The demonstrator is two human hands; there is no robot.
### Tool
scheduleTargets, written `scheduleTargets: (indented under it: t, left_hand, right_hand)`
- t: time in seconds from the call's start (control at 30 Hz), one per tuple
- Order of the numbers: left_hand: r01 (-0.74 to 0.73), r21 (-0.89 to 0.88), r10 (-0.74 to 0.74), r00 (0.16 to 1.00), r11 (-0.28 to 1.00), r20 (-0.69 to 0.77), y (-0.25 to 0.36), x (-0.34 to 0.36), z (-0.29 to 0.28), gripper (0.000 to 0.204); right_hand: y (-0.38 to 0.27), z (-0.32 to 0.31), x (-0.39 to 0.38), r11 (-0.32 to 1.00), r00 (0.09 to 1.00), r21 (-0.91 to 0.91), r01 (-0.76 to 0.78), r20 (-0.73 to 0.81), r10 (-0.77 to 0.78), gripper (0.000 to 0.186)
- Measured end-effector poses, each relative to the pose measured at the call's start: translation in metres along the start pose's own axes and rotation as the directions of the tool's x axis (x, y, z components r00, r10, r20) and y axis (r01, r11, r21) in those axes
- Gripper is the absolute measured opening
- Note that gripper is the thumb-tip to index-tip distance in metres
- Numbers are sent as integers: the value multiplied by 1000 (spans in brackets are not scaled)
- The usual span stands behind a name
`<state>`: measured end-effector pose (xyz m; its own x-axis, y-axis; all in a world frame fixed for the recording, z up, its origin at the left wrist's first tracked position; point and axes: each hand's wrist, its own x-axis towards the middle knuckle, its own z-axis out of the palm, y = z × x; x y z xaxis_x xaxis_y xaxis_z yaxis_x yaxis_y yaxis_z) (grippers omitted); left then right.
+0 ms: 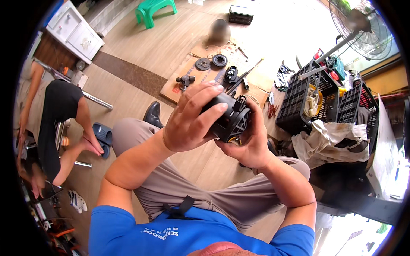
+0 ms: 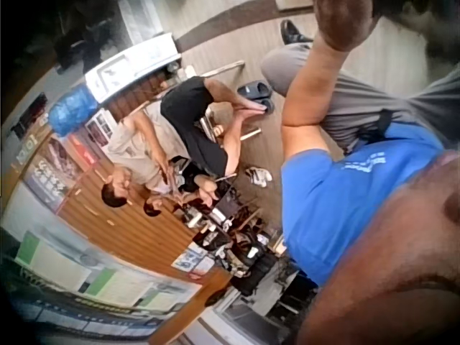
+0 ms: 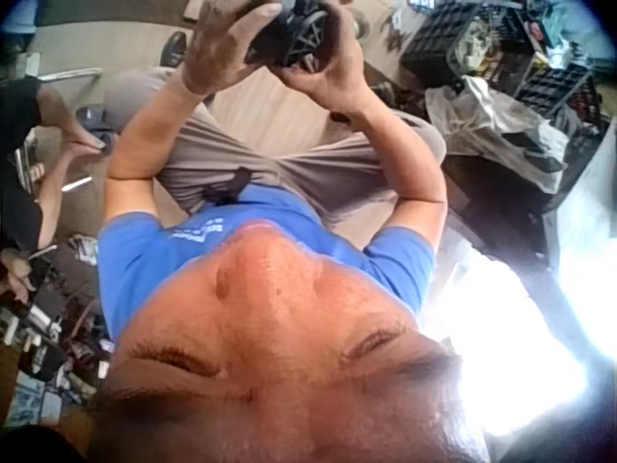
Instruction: The person assembles a small motor by placing internal components into the housing, fitting the two halves together, and securing them with a screwdriver.
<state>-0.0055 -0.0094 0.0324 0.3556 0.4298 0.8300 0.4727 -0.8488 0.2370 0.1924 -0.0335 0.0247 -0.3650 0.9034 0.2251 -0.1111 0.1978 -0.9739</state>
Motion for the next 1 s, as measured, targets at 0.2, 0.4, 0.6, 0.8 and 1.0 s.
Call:
scheduleTargets:
  t: [0.2,0.4,0.6,0.8,1.0]
  left_hand:
    - [72,-89,-57,984,993,167,-5,6,-11,72]
    - [131,-99,-115,981,986,156,-3,-2,-10,79]
    - [170,-201,-158,985,965,73,-6,-8,-3,81]
    - [199,-308,-187,980,930,70,-10,-17,-6,84]
    - [249,-222,-227,967,943,120,-3,-10,-11,84]
  right_hand:
    - [-3,-2,3,989,995,119,-92,47,87,98]
    - [0,-2,6,986,990,108,-128,72,121,99]
    - [-2,-2,8,996,999,85,-3,49,-1,100]
    - [-11,4,6,977,996,-207,44,83,-27,99]
    - [7,4,12,987,995,-124,100,1,-101,95]
